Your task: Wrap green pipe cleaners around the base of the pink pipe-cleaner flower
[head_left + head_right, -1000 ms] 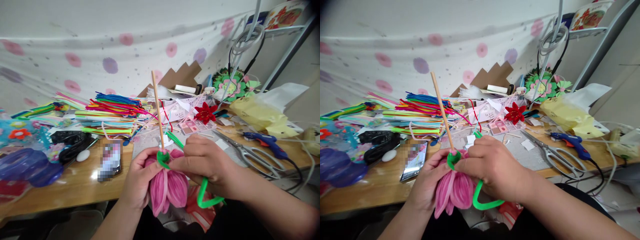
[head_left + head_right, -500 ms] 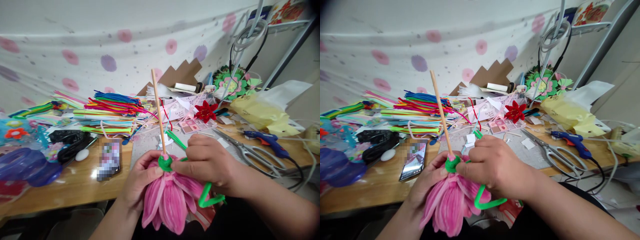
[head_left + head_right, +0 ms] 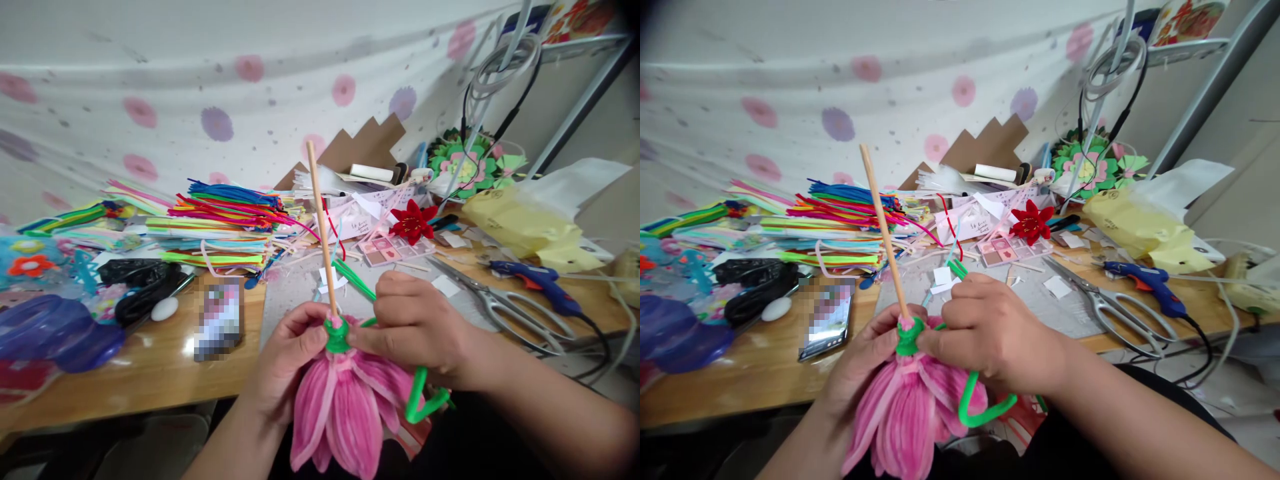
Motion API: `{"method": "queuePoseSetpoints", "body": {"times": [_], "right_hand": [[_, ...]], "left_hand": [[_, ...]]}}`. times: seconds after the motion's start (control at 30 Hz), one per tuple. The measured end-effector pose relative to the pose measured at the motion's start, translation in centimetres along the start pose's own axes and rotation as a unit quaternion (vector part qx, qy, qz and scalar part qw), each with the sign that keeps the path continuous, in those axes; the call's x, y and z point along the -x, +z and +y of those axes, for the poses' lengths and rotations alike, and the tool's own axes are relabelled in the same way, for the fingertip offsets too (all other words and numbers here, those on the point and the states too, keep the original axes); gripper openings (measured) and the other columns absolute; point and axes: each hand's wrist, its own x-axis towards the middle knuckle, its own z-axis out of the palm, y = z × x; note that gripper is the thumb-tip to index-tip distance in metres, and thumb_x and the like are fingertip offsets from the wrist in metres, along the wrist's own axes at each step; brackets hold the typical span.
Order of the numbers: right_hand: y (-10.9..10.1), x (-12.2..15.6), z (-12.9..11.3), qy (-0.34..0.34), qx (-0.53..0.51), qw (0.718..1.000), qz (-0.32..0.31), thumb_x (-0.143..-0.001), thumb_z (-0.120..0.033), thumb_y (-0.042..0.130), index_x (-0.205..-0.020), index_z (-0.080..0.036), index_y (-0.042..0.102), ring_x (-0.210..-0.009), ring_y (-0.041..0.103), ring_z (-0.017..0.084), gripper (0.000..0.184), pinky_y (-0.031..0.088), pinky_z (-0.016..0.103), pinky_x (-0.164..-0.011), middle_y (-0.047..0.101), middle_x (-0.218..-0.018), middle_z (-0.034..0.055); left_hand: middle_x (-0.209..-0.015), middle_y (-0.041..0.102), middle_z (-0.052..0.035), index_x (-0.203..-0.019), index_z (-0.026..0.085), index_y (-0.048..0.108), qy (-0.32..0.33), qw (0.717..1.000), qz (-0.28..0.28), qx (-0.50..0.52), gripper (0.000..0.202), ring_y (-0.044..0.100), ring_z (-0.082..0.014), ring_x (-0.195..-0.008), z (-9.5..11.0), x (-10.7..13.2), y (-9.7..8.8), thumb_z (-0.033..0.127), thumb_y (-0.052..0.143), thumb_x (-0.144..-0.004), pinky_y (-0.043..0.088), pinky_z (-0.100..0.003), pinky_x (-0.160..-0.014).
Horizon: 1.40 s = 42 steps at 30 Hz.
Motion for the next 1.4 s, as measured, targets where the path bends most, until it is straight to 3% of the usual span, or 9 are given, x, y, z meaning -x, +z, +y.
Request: {"method": "queuePoseSetpoints", "body": {"times": [0.23, 0.47, 0.7, 0.87, 1.0, 1.1, 1.17, 1.27, 1.4], "right_hand": [[0.5, 0.3, 0.2, -0.007, -0.029, 0.999, 0.042, -0.089, -0.019, 0.049, -0.09, -0.012, 0.066, -0.057, 0.037, 0.015, 0.019, 0.027, 0.031, -0.057, 0.046, -0.056, 0.0004], [-0.4, 0.0, -0.4, 0.057, -0.167, 0.983, 0.054, -0.093, -0.024, 0.043, -0.084, -0.013, 0.064, -0.056, 0.042, 0.012, 0.025, 0.035, 0.028, -0.058, 0.048, -0.059, 0.0006], [-0.3, -0.2, -0.3, 0.157, -0.322, 0.934, 0.014, -0.082, -0.016, 0.061, -0.078, -0.011, 0.065, -0.061, 0.05, 0.009, 0.007, 0.039, 0.021, -0.059, 0.059, -0.065, 0.0017], [-0.1, -0.6, -0.1, 0.186, -0.374, 0.909, 0.0, -0.075, -0.014, 0.07, -0.072, -0.008, 0.068, -0.059, 0.049, 0.006, 0.007, 0.039, 0.017, -0.057, 0.054, -0.063, -0.0009], [0.0, -0.7, 0.0, 0.273, -0.433, 0.858, -0.047, -0.072, -0.012, 0.072, -0.071, -0.009, 0.067, -0.06, 0.052, 0.006, 0.006, 0.042, 0.017, -0.058, 0.056, -0.064, -0.0025], [0.2, -0.6, 0.0, 0.334, -0.503, 0.795, -0.061, -0.07, -0.01, 0.072, -0.083, -0.011, 0.066, -0.067, 0.056, 0.008, 0.015, 0.046, 0.019, -0.063, 0.063, -0.074, -0.0013], [0.2, -0.5, 0.0, 0.341, -0.546, 0.762, -0.067, -0.07, -0.008, 0.07, -0.094, -0.012, 0.066, -0.073, 0.058, 0.009, 0.024, 0.047, 0.02, -0.068, 0.065, -0.085, 0.0004], [0.0, -0.3, -0.1, 0.336, -0.578, 0.739, -0.084, -0.074, -0.006, 0.065, -0.097, -0.011, 0.066, -0.078, 0.058, 0.009, 0.023, 0.047, 0.02, -0.071, 0.065, -0.09, 0.0019], [-0.1, 0.2, -0.4, 0.319, -0.616, 0.715, -0.083, -0.073, -0.004, 0.062, -0.09, -0.01, 0.065, -0.071, 0.056, 0.007, 0.018, 0.046, 0.017, -0.064, 0.062, -0.083, 0.0011]], "left_hand": [[-0.078, 0.072, -0.0038, -0.082, 0.017, 0.073, -0.003, 1.0, 0.025, -0.003, 0.024, 0.066, -0.0131, -0.07, -0.1, 0.4, 0.5, 0.019, 0.081, -0.06, 0.05, -0.021, -0.069], [-0.082, 0.068, -0.0038, -0.075, 0.016, 0.073, 0.026, 0.999, 0.022, -0.033, 0.023, 0.062, -0.0144, -0.07, 0.1, 0.5, 0.0, 0.027, 0.082, -0.057, 0.048, -0.024, -0.069], [-0.082, 0.06, -0.0051, -0.07, 0.018, 0.073, 0.054, 0.991, -0.043, -0.119, 0.021, 0.055, -0.0167, -0.073, 0.3, 0.5, -0.3, 0.035, 0.079, -0.06, 0.043, -0.026, -0.065], [-0.08, 0.058, -0.0044, -0.07, 0.017, 0.072, 0.058, 0.986, -0.085, -0.129, 0.016, 0.054, -0.0162, -0.073, 0.2, 0.4, -0.2, 0.031, 0.076, -0.063, 0.042, -0.023, -0.062], [-0.078, 0.059, -0.0026, -0.071, 0.017, 0.068, 0.03, 0.989, -0.089, -0.111, 0.018, 0.054, -0.0129, -0.067, 0.1, 0.4, -0.3, 0.029, 0.077, -0.063, 0.041, -0.021, -0.058], [-0.06, 0.053, 0.0036, -0.071, 0.018, 0.062, -0.008, 0.991, -0.088, -0.105, 0.02, 0.044, -0.0056, -0.048, 0.3, 0.1, -0.5, 0.026, 0.078, -0.062, 0.039, -0.018, -0.053], [-0.054, 0.047, 0.0069, -0.073, 0.018, 0.059, -0.028, 0.989, -0.087, -0.116, 0.024, 0.037, -0.0026, -0.042, 0.5, -0.2, -0.6, 0.024, 0.079, -0.061, 0.038, -0.017, -0.052], [-0.061, 0.052, 0.0051, -0.077, 0.018, 0.058, -0.038, 0.987, -0.094, -0.128, 0.03, 0.045, -0.0043, -0.048, 0.9, -0.8, -0.4, 0.024, 0.081, -0.059, 0.04, -0.016, -0.054], [-0.07, 0.058, 0.0012, -0.082, 0.016, 0.059, -0.083, 0.983, -0.126, -0.104, 0.035, 0.053, -0.0079, -0.055, 1.3, -1.3, 0.2, 0.024, 0.08, -0.056, 0.043, -0.017, -0.055]]}}
